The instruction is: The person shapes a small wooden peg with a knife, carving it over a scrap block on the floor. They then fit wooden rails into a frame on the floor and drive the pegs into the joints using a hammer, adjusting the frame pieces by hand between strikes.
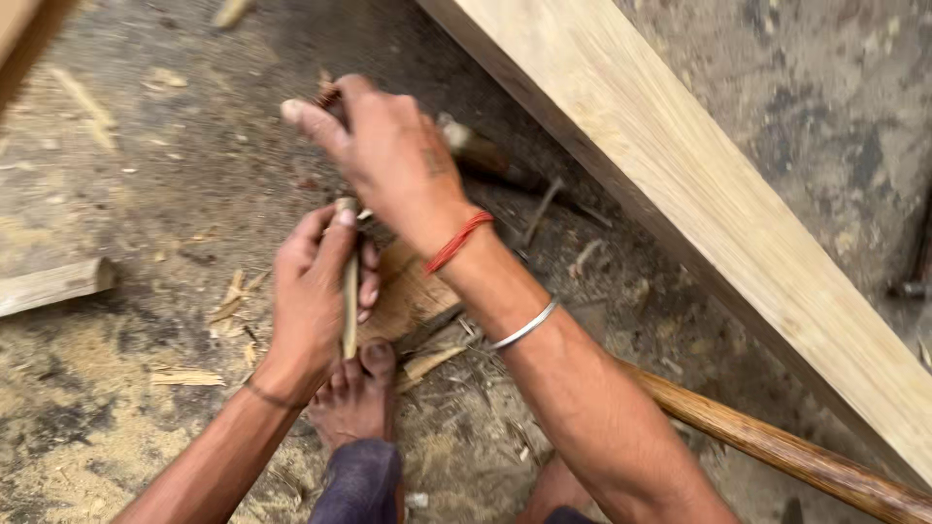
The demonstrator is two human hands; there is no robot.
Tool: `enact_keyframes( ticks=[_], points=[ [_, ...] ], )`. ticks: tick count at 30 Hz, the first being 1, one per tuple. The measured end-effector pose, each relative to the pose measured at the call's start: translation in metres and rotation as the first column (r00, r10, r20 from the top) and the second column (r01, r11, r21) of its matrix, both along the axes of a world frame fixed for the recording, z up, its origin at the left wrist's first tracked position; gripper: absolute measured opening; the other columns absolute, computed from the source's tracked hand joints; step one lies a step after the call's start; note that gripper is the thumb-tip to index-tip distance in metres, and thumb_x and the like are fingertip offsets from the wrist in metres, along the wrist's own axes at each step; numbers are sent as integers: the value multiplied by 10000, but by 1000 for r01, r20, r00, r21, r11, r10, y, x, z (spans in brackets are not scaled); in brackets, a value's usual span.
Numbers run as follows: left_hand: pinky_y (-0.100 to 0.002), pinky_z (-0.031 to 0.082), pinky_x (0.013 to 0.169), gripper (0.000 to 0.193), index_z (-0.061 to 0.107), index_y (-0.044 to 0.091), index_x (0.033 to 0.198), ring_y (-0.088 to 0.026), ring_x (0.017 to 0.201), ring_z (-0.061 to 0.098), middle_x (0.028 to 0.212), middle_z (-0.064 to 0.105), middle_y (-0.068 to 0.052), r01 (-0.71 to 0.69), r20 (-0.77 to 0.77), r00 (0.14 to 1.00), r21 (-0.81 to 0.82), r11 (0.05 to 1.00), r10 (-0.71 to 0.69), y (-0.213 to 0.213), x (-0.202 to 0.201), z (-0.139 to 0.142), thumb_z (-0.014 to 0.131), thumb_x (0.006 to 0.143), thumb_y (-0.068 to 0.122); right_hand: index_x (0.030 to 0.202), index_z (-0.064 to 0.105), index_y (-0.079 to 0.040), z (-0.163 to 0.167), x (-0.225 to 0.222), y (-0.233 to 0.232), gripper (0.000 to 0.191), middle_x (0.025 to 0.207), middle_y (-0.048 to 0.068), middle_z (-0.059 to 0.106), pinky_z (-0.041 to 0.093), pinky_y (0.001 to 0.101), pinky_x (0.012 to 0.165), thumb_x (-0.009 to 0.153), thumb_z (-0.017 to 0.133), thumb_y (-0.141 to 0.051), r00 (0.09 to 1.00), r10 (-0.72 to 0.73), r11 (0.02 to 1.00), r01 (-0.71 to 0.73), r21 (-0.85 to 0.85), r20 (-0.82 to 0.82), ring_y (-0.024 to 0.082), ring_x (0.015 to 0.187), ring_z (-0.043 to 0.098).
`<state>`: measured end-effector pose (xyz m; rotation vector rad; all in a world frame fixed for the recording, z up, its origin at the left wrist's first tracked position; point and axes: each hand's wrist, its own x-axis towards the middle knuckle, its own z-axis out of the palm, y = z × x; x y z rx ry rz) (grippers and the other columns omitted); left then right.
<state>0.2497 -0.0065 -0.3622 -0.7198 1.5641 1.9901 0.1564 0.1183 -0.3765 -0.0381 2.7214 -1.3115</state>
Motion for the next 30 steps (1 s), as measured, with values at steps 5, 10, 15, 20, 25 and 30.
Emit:
enact_keyframes(
  ticks=[5,10,15,20,25,30],
  points=[
    [-225,506,586,352,562,-21,1321,-100,685,602,841,612,-20,60,1,998,135,989,-61,18,19,-10,562,1047,200,1178,639,-15,1,51,47,413,1045,199,703,562,505,794,1031,656,-400,981,-105,993,112,36,-165,430,942,688],
    [-312,548,866,377,528,-70,1381,-146,931,624,1045,644,-62,143,-38,990,339,930,-138,57,17,40,593,1057,110,1036,708,-34,41,125,147,325,1013,226,720,540,554,765,915,689,-336,941,-70,873,-102,477,331,438,915,695],
    [-467,602,1031,297,509,-26,1397,-261,1043,697,1080,652,-153,32,86,988,690,723,-126,146,-9,160,478,1128,98,1297,597,-114,98,163,208,367,1142,229,699,547,526,882,1091,533,-411,623,14,844,-426,324,782,383,1036,694],
    [-529,598,1001,302,477,-27,1357,-323,1080,710,1159,686,-183,144,130,936,706,694,-326,215,13,282,435,1110,140,1389,464,-38,163,227,234,1204,1171,139,668,577,524,856,382,946,-490,927,-34,993,72,-89,372,318,1057,661],
    [-571,594,1007,384,426,22,1473,-328,1078,708,1116,662,-176,190,162,855,788,586,-493,291,20,415,410,1125,183,1283,659,-67,323,301,266,338,1098,158,695,549,517,767,989,554,-198,563,-402,576,768,-278,722,339,958,659],
    [-561,575,1018,408,402,3,1457,-328,1108,697,1165,670,-193,286,183,698,815,505,-692,420,-131,653,401,1083,164,1264,599,-58,559,246,347,440,822,133,698,535,478,602,876,710,-234,206,-406,822,507,258,890,319,687,661]
  ],
)
